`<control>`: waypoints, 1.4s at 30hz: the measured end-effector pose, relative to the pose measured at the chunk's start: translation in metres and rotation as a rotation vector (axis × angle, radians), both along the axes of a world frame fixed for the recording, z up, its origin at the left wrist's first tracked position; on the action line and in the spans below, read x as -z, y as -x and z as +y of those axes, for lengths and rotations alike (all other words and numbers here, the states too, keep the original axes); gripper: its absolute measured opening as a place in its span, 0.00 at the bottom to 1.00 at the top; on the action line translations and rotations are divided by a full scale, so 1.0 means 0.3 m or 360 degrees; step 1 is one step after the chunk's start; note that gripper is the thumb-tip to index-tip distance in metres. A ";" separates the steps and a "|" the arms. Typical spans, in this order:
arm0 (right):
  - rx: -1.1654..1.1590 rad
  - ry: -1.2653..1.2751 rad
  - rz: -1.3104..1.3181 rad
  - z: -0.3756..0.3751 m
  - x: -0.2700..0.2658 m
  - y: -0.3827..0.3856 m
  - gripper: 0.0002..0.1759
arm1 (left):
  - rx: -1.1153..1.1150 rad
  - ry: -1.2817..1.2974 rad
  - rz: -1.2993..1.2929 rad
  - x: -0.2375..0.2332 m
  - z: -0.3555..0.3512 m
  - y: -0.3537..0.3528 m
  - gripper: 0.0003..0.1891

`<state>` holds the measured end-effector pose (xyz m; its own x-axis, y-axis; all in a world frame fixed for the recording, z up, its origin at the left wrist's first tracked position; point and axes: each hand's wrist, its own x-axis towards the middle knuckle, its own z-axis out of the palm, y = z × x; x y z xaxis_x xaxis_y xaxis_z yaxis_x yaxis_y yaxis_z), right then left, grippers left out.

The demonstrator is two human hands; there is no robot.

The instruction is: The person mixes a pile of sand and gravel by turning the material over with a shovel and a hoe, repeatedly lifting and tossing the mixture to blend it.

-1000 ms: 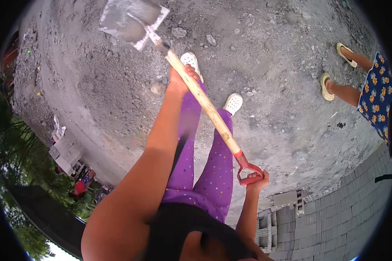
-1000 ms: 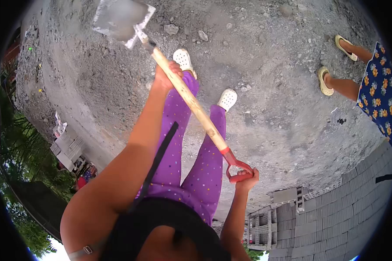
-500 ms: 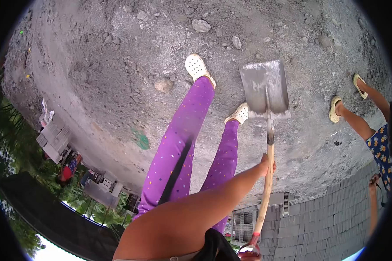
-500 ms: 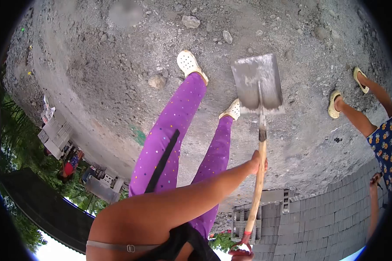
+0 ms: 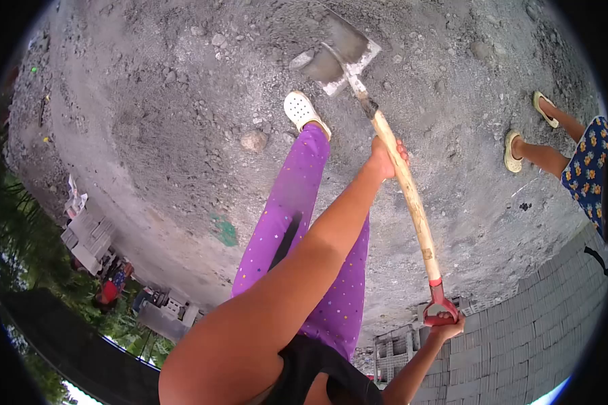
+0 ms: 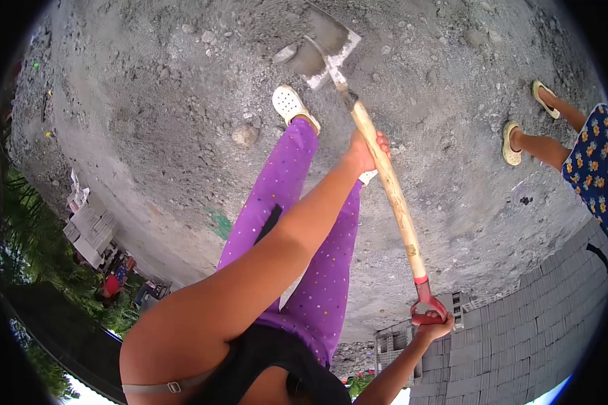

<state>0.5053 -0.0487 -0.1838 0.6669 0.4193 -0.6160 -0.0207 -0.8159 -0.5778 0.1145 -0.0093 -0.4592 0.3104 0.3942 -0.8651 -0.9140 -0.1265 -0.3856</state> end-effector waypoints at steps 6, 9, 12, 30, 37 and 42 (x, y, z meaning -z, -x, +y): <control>-0.0728 -0.0486 0.0205 -0.223 0.174 0.000 0.18 | -0.0651 -0.0971 0.0361 -0.203 -0.473 0.294 0.16; -0.0877 -0.0604 0.0315 -0.213 0.178 0.114 0.19 | -0.0922 -0.1394 0.0623 -0.382 -0.575 0.336 0.22; -0.0770 -0.0375 0.0472 -0.192 0.216 0.075 0.19 | -0.0952 -0.1561 0.0696 -0.435 -0.584 0.308 0.21; 0.0503 0.0775 -0.0300 -0.738 -0.615 0.011 0.19 | 0.0906 0.0201 -0.0821 -0.417 -0.437 -0.669 0.29; 0.0280 0.0207 -0.0232 -0.378 -0.007 0.458 0.17 | 0.0528 0.0244 -0.0384 0.194 -0.086 0.326 0.28; -0.0235 -0.0462 -0.0124 0.205 -0.019 0.344 0.14 | -0.0132 -0.0192 0.0004 0.011 0.180 0.351 0.18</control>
